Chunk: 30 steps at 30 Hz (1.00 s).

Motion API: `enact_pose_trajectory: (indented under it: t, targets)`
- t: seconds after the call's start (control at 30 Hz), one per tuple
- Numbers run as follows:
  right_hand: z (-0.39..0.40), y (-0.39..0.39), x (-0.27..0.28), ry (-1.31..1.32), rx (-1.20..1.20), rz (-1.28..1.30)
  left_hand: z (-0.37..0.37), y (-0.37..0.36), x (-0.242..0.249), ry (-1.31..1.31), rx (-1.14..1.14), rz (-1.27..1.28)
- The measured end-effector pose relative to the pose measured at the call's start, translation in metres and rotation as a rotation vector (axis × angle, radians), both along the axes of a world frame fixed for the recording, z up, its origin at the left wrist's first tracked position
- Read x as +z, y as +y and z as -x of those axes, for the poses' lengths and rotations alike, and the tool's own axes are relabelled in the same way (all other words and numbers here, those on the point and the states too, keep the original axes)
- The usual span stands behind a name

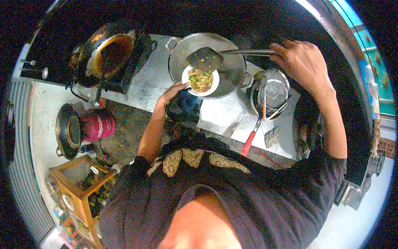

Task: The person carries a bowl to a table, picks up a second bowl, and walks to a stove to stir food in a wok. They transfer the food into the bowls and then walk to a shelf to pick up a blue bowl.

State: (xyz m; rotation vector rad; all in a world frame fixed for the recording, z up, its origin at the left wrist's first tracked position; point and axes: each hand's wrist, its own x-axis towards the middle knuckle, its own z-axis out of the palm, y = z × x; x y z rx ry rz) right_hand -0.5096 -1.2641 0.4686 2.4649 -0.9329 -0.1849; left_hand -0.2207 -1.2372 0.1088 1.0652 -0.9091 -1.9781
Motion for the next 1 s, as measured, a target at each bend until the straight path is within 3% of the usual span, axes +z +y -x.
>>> enact_pose_trajectory:
  t: [0.2, 0.3, 0.43, 0.53, 0.57, 0.63, 0.73, 0.77, 0.87, 1.0]
  targets:
    - [0.013, 0.002, -0.002, -0.061, -0.046, 0.011, -0.003, -0.006, -0.006, 0.068, 0.054, -0.015]
    - [0.020, -0.001, -0.013, -0.079, -0.255, -0.071, -0.005, -0.003, -0.005, 0.030, 0.097, -0.024]
    - [0.055, -0.032, -0.031, -0.297, -0.280, -0.276, -0.009, 0.007, -0.005, -0.052, 0.234, -0.048]
    - [0.071, -0.061, -0.052, -0.356, -0.500, -0.469, -0.024, 0.016, -0.017, -0.075, 0.241, -0.001]
    - [0.080, -0.089, -0.075, -0.266, -0.657, -0.567, -0.031, 0.026, -0.003, -0.110, 0.230, 0.001]
    - [0.087, -0.119, -0.111, -0.166, -0.552, -0.488, -0.040, 0.043, 0.002, -0.246, 0.275, 0.054]
    - [0.068, -0.139, -0.139, -0.018, -0.479, -0.407, -0.063, 0.066, -0.027, -0.369, 0.326, -0.055]
    - [0.060, -0.145, -0.146, 0.031, -0.467, -0.385, -0.064, 0.075, -0.013, -0.308, 0.345, -0.032]
    - [0.050, -0.174, -0.170, 0.149, -0.372, -0.443, -0.081, 0.095, -0.034, -0.280, 0.418, -0.088]
    - [0.033, -0.186, -0.178, 0.266, -0.426, -0.499, -0.087, 0.112, -0.031, -0.090, 0.531, -0.169]
